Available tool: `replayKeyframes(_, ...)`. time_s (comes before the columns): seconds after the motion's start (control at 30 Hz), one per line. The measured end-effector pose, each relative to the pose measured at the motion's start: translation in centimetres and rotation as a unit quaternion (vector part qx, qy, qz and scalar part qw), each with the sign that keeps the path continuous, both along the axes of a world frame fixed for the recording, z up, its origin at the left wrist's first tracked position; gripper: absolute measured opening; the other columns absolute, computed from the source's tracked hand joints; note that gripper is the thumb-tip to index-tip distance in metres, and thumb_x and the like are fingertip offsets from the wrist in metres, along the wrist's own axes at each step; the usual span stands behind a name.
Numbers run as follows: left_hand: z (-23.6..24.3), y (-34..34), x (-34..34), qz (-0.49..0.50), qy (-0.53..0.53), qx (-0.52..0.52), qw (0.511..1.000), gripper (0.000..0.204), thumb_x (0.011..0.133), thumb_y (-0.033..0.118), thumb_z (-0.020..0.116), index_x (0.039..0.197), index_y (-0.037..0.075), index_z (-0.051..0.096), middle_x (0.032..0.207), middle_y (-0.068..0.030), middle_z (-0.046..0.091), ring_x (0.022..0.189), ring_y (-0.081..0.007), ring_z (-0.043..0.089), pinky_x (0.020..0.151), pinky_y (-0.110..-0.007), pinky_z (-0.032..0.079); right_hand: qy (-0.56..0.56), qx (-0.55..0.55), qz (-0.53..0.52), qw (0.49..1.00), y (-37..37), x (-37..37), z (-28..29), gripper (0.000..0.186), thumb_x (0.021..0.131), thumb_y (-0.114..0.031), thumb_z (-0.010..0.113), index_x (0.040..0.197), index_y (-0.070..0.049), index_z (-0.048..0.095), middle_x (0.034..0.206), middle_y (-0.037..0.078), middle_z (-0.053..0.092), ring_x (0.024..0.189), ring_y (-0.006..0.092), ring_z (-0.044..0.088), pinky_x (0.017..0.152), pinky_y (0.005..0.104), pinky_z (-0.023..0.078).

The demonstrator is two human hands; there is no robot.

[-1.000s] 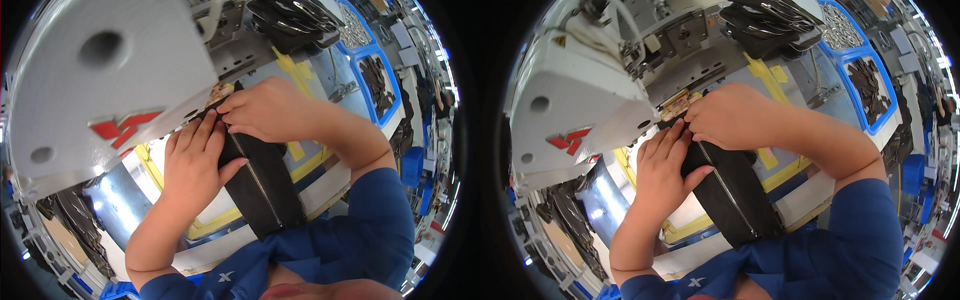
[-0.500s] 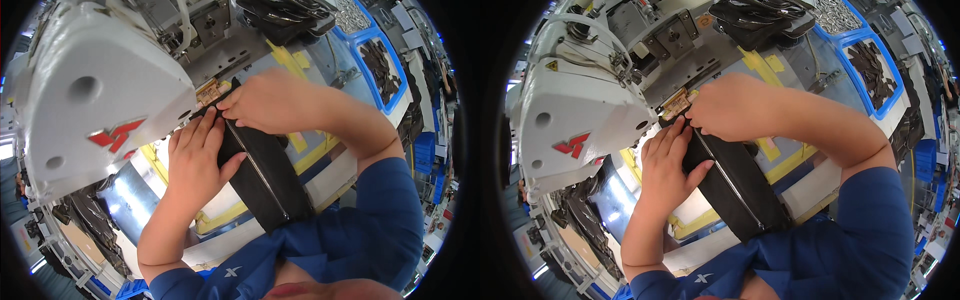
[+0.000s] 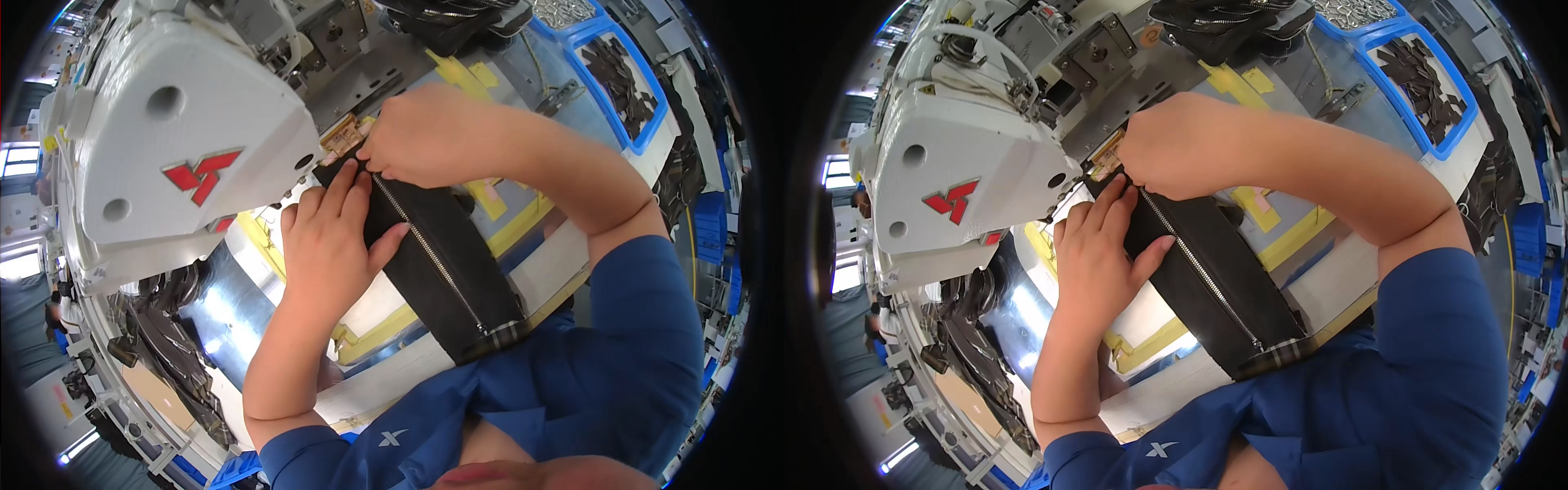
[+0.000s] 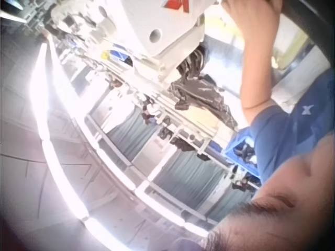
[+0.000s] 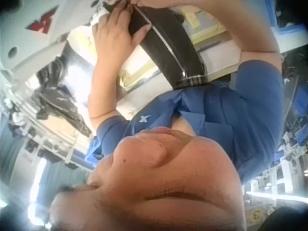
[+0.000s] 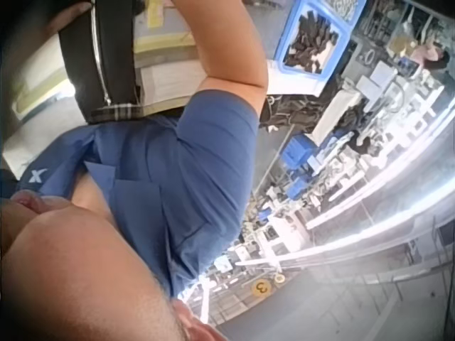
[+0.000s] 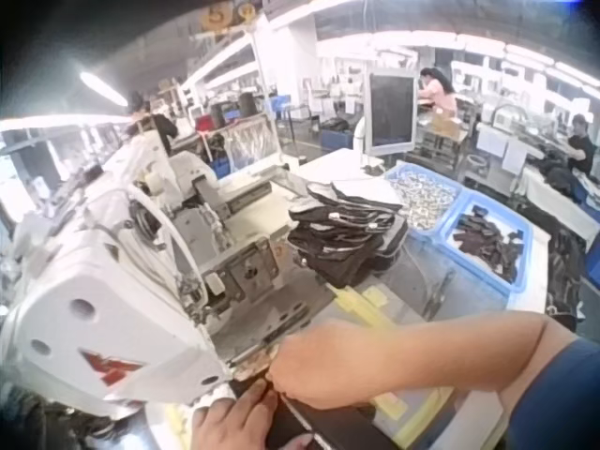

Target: The person sews zippers onto small fabric pouches using a sewing machine. They repeatedly pick up a pouch, align the zipper, sew along the edge, trim threads, and place the finished pouch aside. The process is repeated for multiple pouches throughout the clip.

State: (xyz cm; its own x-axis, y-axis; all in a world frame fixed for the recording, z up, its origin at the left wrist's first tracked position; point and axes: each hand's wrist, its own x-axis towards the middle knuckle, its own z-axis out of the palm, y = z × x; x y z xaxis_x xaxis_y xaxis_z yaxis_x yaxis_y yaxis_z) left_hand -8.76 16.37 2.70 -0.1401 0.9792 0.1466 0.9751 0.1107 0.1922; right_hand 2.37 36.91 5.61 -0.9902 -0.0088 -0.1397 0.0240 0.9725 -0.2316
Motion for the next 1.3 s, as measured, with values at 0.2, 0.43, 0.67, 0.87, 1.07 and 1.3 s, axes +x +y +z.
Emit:
replayKeyframes(0.2,0.2,-0.2,-1.0,0.048,-0.016,-0.001,0.999,0.063,0.083,0.043,0.087,0.125,-0.001,0.072,0.141,-0.0179,0.07,0.108,-0.0376,0.07,0.096,-0.048,0.053,0.038,-0.006,-0.004,0.999,-1.4,-1.8,-1.2,0.019,0.088,-0.014,0.064,0.094,-0.011,0.082,0.09,0.011,0.078,0.084,0.0352,0.076,0.071,0.0468,0.062)
replayKeyframes(0.43,0.1,-0.3,-0.8,0.044,-0.017,0.001,0.999,0.065,0.084,0.045,0.086,0.125,-0.004,0.072,0.14,-0.0187,0.07,0.106,-0.037,0.071,0.093,-0.046,0.054,0.073,-0.016,0.004,0.997,-1.2,-1.6,-2.6,0.02,0.089,-0.014,0.064,0.095,-0.008,0.082,0.11,0.006,0.081,0.092,0.032,0.076,0.076,0.0442,0.062)
replayKeyframes(0.67,0.1,-0.3,-0.7,0.052,-0.011,0.0,0.999,0.066,0.084,0.046,0.086,0.123,-0.004,0.07,0.137,-0.0223,0.071,0.106,-0.0361,0.072,0.092,-0.045,0.054,0.144,-0.039,0.024,0.989,-1.4,-1.4,-2.9,0.017,0.088,-0.016,0.067,0.096,-0.01,0.081,0.085,0.01,0.078,0.083,0.0333,0.077,0.07,0.046,0.062)
replayKeyframes(0.87,0.5,-0.5,-1.0,0.069,-0.024,-0.026,0.997,0.063,0.083,0.045,0.086,0.119,-0.004,0.07,0.137,-0.0232,0.071,0.107,-0.0373,0.073,0.093,-0.046,0.055,0.187,-0.028,0.035,0.981,-2.1,-1.5,-3.8,0.017,0.09,-0.013,0.065,0.096,-0.011,0.08,0.101,0.004,0.079,0.089,0.0292,0.077,0.07,0.0439,0.061)
replayKeyframes(1.07,0.1,-0.4,-1.1,0.054,-0.051,-0.001,0.997,0.061,0.082,0.044,0.087,0.117,-0.004,0.07,0.137,-0.0238,0.071,0.107,-0.0379,0.073,0.094,-0.046,0.055,0.115,-0.014,0.033,0.993,-1.4,-1.2,-2.5,0.02,0.09,-0.013,0.064,0.101,-0.011,0.081,0.118,0.001,0.08,0.095,0.0269,0.077,0.075,0.0418,0.062)
replayKeyframes(1.3,0.6,-0.3,-0.8,0.061,-0.025,-0.017,0.998,0.06,0.082,0.044,0.086,0.115,-0.003,0.071,0.135,-0.0247,0.072,0.104,-0.0372,0.075,0.091,-0.045,0.056,0.128,-0.025,0.041,0.991,-1.5,-0.7,-2.9,0.026,0.093,-0.019,0.069,0.114,-0.01,0.081,0.124,0.003,0.08,0.108,0.0223,0.077,0.088,0.0372,0.061)
